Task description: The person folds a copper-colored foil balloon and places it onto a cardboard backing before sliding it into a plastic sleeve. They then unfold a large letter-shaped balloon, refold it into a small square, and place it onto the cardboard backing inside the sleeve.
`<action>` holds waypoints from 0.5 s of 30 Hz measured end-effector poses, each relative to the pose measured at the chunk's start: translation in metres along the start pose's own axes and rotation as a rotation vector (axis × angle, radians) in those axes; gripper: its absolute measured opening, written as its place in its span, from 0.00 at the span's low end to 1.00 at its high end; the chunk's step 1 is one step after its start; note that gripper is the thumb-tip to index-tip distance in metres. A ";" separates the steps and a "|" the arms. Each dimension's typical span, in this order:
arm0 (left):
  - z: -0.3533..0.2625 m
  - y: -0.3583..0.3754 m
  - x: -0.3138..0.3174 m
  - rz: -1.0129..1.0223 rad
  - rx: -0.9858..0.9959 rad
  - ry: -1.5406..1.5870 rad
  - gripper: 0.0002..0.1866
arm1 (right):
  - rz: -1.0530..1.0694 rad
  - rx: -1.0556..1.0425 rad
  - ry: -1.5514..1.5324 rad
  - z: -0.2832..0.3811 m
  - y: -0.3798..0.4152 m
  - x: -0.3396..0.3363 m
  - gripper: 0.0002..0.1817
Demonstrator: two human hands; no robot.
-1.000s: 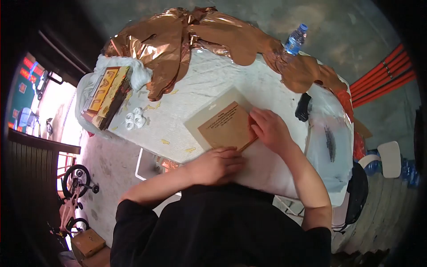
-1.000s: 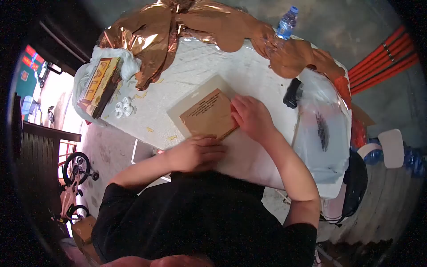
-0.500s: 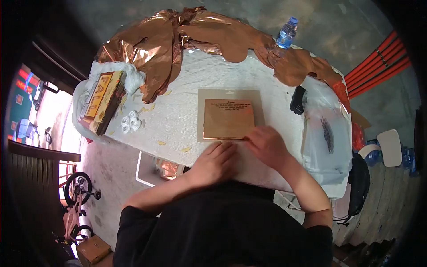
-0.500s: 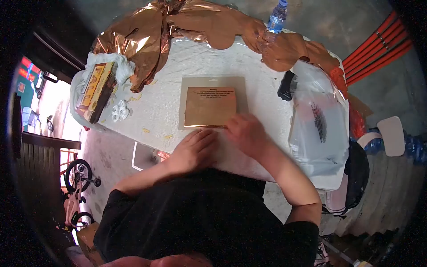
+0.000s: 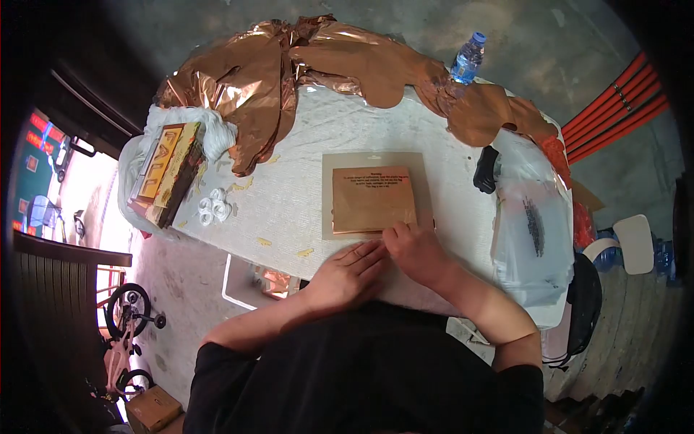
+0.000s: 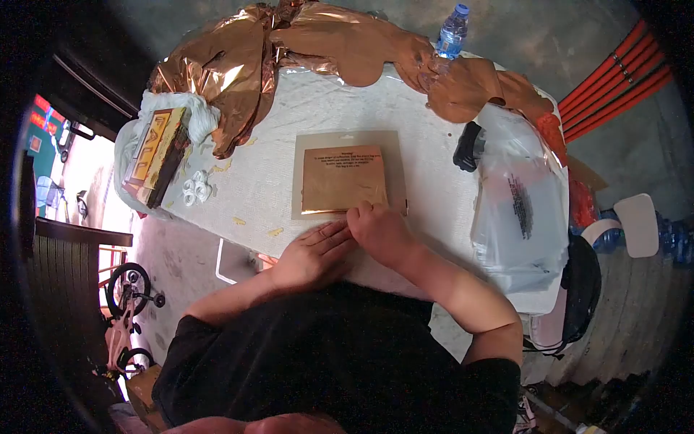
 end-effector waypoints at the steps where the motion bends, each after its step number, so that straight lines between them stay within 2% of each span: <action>1: 0.001 0.000 0.000 0.002 0.000 0.016 0.25 | -0.003 0.018 0.015 0.004 0.002 -0.003 0.03; 8: -0.002 -0.001 0.000 0.010 -0.010 -0.025 0.24 | -0.038 0.091 0.023 0.005 -0.005 0.004 0.03; 11: -0.003 0.000 0.000 -0.011 -0.039 -0.016 0.24 | -0.088 0.060 0.007 0.004 -0.002 0.005 0.03; 13: -0.002 -0.001 -0.002 0.000 -0.069 0.045 0.26 | -0.081 0.043 -0.001 0.003 0.002 0.003 0.03; 15: -0.001 -0.005 -0.016 -0.004 -0.090 0.140 0.24 | -0.076 0.032 -0.001 0.001 0.005 0.003 0.03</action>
Point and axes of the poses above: each hand's wrist, its own y-axis away from the middle knuckle, its own x-axis out of the palm, z = x × y, the point moved 1 cm from there along -y, towards the middle knuckle, and after that the axes turned 15 degrees about x, right-handed, at the moved point
